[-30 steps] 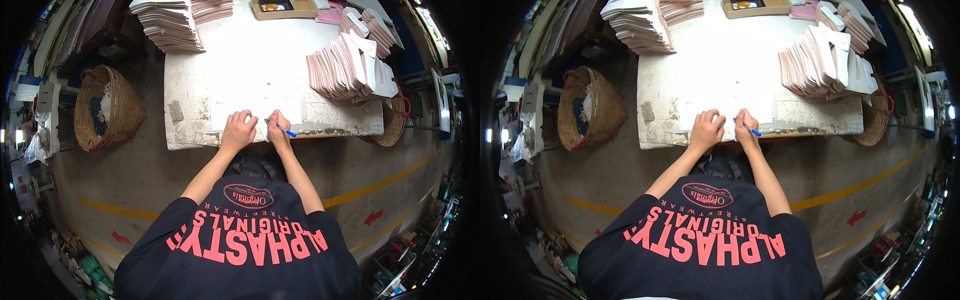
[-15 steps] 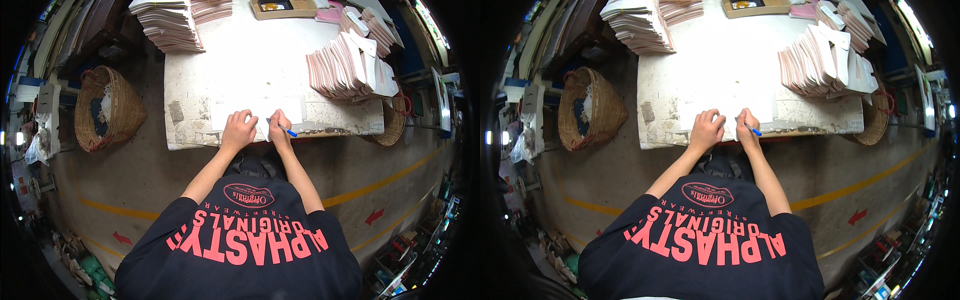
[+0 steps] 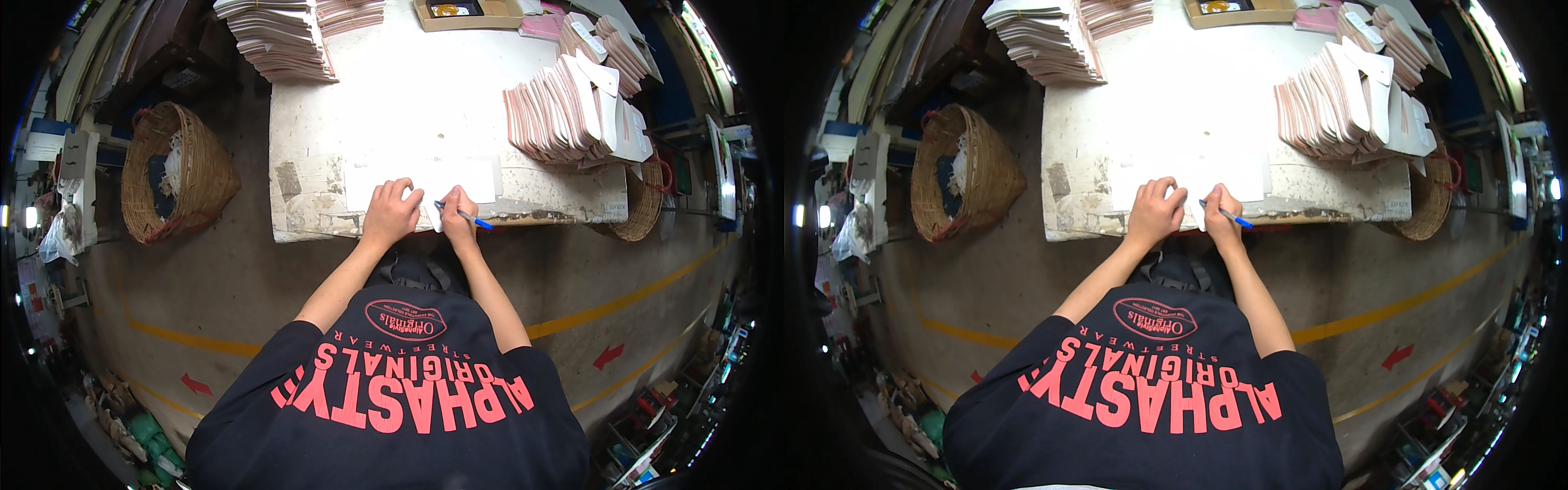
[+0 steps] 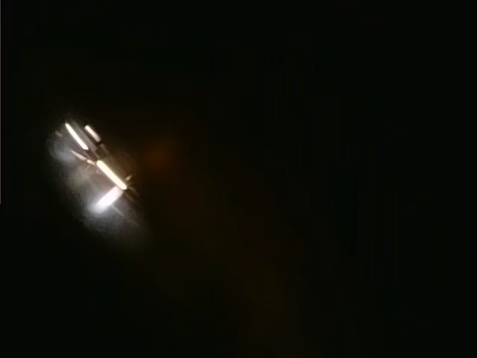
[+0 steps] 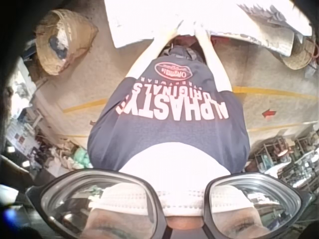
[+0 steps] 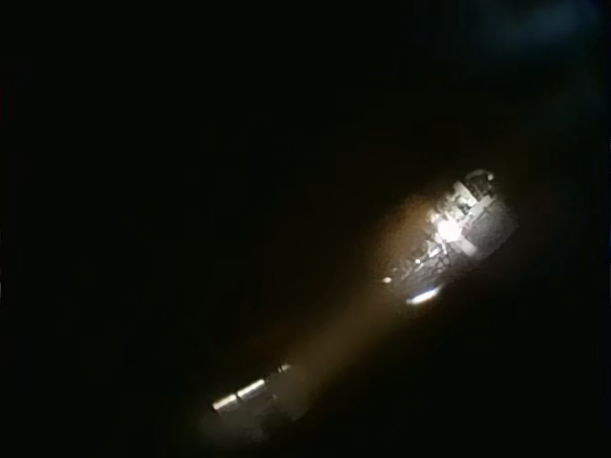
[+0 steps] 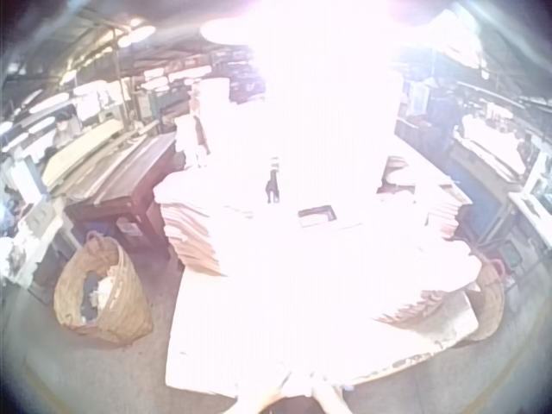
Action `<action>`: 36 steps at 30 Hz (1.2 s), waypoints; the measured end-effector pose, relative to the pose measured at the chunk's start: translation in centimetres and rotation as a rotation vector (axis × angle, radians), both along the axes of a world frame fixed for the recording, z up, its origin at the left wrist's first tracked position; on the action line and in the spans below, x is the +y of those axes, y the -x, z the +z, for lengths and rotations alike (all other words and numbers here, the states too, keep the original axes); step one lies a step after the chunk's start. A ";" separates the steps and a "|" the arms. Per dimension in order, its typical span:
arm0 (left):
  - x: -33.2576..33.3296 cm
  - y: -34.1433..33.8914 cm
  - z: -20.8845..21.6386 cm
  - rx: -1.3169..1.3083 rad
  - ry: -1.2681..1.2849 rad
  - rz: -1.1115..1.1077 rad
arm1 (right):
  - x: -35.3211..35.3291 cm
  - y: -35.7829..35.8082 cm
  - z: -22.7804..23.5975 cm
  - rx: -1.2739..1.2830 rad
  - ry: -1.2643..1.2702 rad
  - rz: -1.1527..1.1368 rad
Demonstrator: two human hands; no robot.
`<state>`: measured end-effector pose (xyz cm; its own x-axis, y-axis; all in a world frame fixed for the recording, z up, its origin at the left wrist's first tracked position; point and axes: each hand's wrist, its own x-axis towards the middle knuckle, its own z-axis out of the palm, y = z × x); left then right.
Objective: The person writes on a small white card with a blue pen, then repeatedly picks up stacks of white cardboard pieces from a table and places them into a woven basket. The person also handles a long strip of paper and continues stacking the cardboard pieces.
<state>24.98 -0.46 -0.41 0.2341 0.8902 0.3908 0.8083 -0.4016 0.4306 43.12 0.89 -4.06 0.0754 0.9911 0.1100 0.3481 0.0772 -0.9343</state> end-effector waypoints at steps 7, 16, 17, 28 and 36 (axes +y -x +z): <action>0.0 0.0 0.0 0.006 0.013 -0.002 | -0.2 0.1 0.9 -0.039 0.018 0.067; 0.0 0.0 0.1 0.012 0.015 -0.002 | -0.2 0.3 1.0 -0.081 -0.019 0.040; 0.0 0.0 0.1 0.014 0.017 -0.001 | -0.3 0.2 1.0 -0.075 -0.003 0.039; 0.0 0.1 -0.3 0.044 0.036 -0.012 | -0.3 0.0 1.3 -0.057 -0.008 0.046; -0.1 0.1 -0.2 0.050 0.035 -0.009 | -0.2 0.2 1.2 -0.119 -0.080 -0.004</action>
